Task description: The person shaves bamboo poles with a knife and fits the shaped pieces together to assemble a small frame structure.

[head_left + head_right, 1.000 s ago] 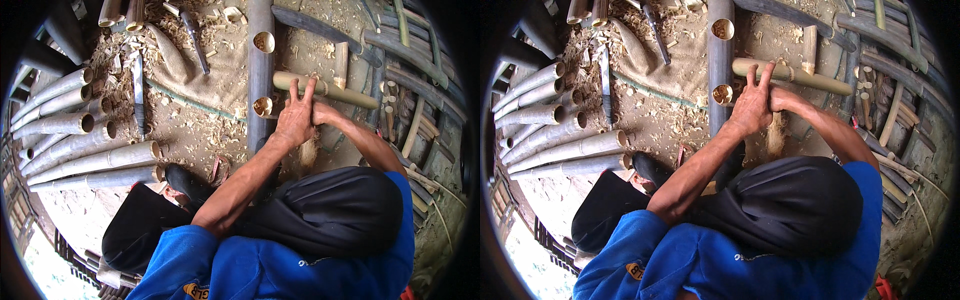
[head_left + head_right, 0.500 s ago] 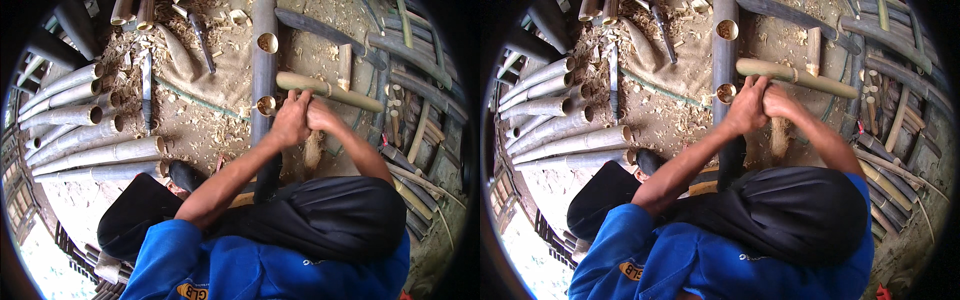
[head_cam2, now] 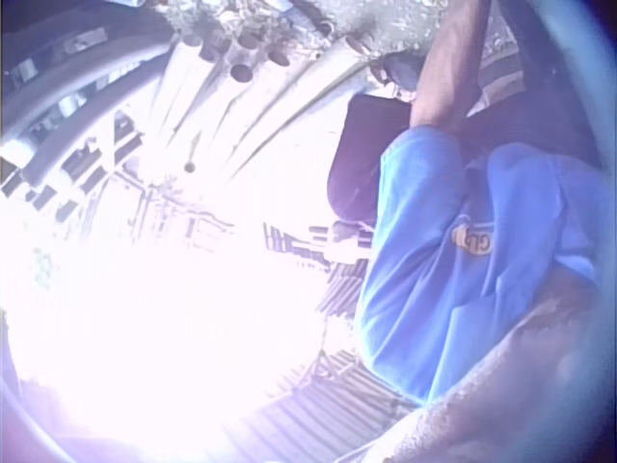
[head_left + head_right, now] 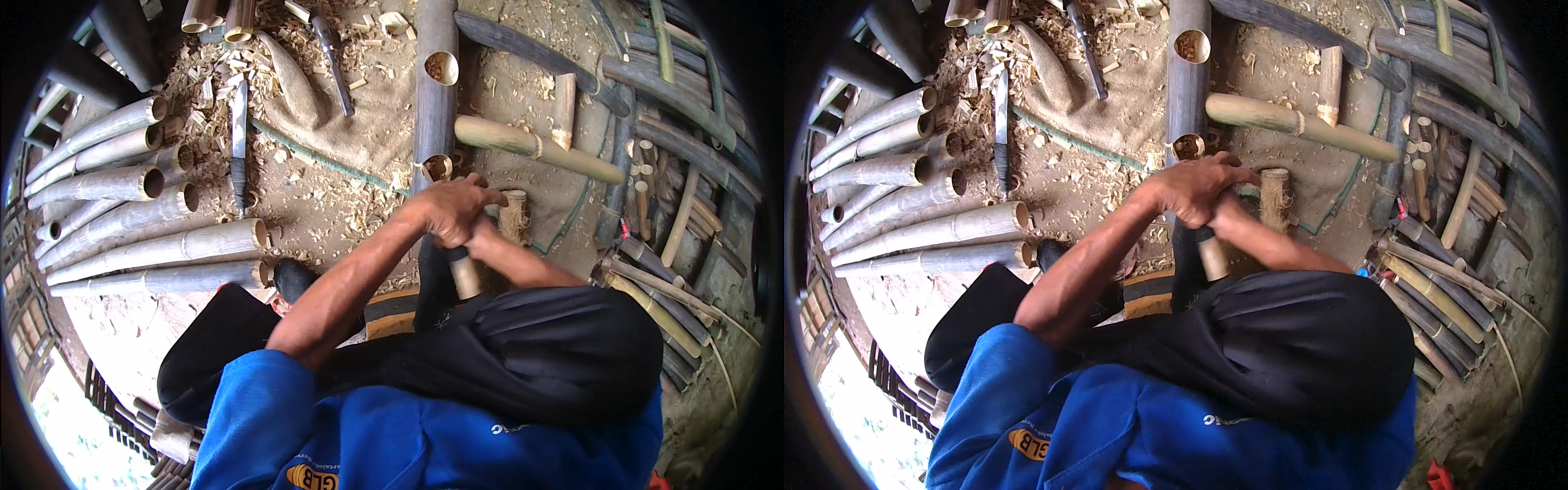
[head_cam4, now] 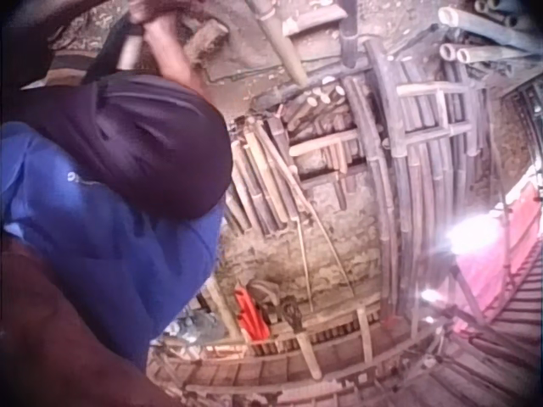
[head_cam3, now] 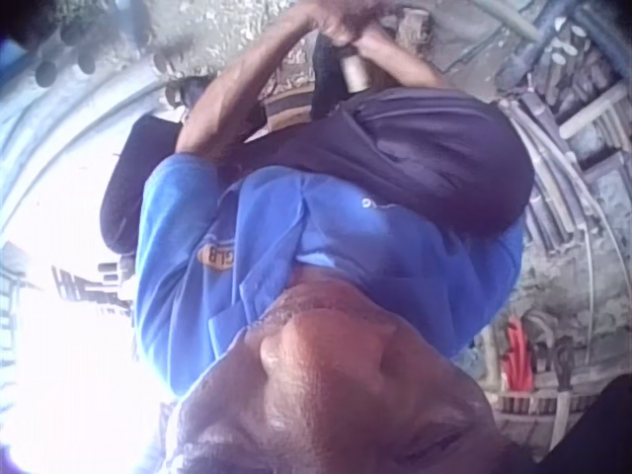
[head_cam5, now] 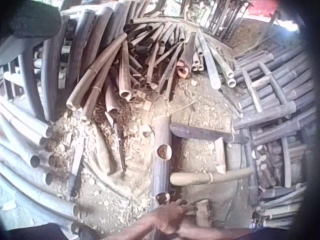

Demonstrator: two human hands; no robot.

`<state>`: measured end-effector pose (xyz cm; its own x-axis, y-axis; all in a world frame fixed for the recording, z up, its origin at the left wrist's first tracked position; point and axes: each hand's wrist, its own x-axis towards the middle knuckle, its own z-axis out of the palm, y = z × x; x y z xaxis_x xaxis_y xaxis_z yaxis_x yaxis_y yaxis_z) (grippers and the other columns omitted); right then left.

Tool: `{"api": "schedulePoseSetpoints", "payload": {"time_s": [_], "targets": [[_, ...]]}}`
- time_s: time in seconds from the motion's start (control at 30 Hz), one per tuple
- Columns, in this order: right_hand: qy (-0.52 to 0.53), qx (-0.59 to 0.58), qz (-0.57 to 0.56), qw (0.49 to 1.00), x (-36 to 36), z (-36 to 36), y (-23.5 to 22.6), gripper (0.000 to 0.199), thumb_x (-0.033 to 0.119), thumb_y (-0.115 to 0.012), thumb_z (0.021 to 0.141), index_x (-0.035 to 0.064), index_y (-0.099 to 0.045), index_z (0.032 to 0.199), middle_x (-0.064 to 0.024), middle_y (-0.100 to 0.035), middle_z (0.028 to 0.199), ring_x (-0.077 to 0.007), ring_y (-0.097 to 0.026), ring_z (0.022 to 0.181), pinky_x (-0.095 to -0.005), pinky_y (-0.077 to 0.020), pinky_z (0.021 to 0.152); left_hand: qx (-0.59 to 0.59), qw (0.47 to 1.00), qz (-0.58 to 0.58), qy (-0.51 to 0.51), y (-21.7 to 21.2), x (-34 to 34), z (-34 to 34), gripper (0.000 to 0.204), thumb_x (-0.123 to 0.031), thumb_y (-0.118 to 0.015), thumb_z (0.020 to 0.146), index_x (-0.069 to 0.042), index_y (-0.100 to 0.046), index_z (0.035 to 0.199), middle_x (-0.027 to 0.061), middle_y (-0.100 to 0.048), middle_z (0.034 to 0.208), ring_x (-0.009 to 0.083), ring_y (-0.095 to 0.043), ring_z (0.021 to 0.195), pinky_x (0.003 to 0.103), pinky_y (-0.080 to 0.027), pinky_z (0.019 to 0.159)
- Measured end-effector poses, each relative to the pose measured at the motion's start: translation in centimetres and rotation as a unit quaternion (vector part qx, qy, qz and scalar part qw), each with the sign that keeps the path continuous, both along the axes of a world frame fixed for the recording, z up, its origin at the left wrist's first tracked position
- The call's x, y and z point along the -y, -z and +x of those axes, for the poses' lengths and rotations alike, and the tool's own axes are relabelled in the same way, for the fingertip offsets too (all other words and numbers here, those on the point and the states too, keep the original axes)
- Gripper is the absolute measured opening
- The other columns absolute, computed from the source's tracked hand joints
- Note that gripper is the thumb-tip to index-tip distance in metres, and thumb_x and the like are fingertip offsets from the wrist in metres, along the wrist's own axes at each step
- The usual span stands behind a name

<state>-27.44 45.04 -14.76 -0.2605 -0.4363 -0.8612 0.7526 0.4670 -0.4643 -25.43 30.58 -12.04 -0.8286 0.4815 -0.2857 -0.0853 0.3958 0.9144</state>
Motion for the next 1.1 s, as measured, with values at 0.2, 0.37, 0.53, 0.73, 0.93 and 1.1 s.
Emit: {"api": "schedulePoseSetpoints", "payload": {"time_s": [0.2,0.37,0.53,0.73,0.93,1.1], "targets": [[0.203,0.152,-0.054,0.966,0.8,2.3,-4.4,0.029,0.036,-0.05,0.102,0.0101,-0.058,0.111,-0.0041,-0.062,0.1,-0.017,-0.06,0.098,-0.0358,-0.0495,0.084,0.135,0.944,-0.028,-0.3,-6.3,1.3,10.3,0.086,-0.003,-0.066,0.07,-0.003,-0.025,0.145,0.0299,-0.051,0.128,0.0487,-0.054,0.116,0.051,-0.048,0.096],[0.147,0.226,-0.157,0.95,-0.6,2.4,-1.8,0.031,0.032,-0.047,0.103,0.0056,-0.058,0.115,-0.0091,-0.067,0.104,-0.02,-0.064,0.094,-0.0378,-0.0529,0.081,0.171,0.92,-0.301,-0.181,-7.6,2.4,13.5,0.035,-0.013,-0.066,0.078,0.001,-0.045,0.102,0.0243,-0.061,0.099,0.0392,-0.068,0.086,0.049,-0.055,0.07],[0.263,0.343,-0.216,0.876,2.2,2.4,-0.6,0.029,0.026,-0.049,0.103,0.0011,-0.063,0.111,-0.0109,-0.07,0.101,-0.0221,-0.068,0.085,-0.0409,-0.0586,0.082,0.089,0.911,-0.401,-0.048,-9.7,7.1,6.3,0.014,-0.004,-0.062,0.076,0.005,-0.059,0.087,0.0205,-0.067,0.076,0.0369,-0.069,0.074,0.046,-0.055,0.068],[0.203,0.277,-0.166,0.924,1.1,1.2,-0.4,0.028,0.024,-0.052,0.1,0.0002,-0.063,0.11,-0.0132,-0.071,0.097,-0.0244,-0.07,0.083,-0.0401,-0.0602,0.075,0.197,0.931,-0.306,-0.034,-9.2,7.3,5.6,0.015,-0.006,-0.061,0.072,0.006,-0.061,0.082,0.0234,-0.067,0.074,0.0412,-0.068,0.075,0.049,-0.055,0.073],[0.04,0.213,-0.096,0.972,-0.7,-1.9,-0.2,0.028,0.026,-0.055,0.097,0.0005,-0.066,0.104,-0.011,-0.07,0.091,-0.0207,-0.069,0.074,-0.0367,-0.0595,0.063,0.269,0.914,-0.247,-0.175,-6.7,0.6,10.0,0.03,-0.013,-0.061,0.077,0.01,-0.054,0.095,0.0293,-0.067,0.082,0.0441,-0.069,0.082,0.051,-0.056,0.077],[-0.153,0.08,0.014,0.985,-1.0,-5.3,0.0,0.032,0.029,-0.056,0.093,0.0022,-0.068,0.082,-0.0092,-0.067,0.07,-0.0189,-0.066,0.06,-0.0321,-0.056,0.053,0.326,0.867,-0.099,-0.364,-4.8,-8.8,9.9,0.047,-0.022,-0.067,0.08,0.014,-0.045,0.1,0.0318,-0.065,0.079,0.0466,-0.067,0.08,0.052,-0.055,0.076]]}}
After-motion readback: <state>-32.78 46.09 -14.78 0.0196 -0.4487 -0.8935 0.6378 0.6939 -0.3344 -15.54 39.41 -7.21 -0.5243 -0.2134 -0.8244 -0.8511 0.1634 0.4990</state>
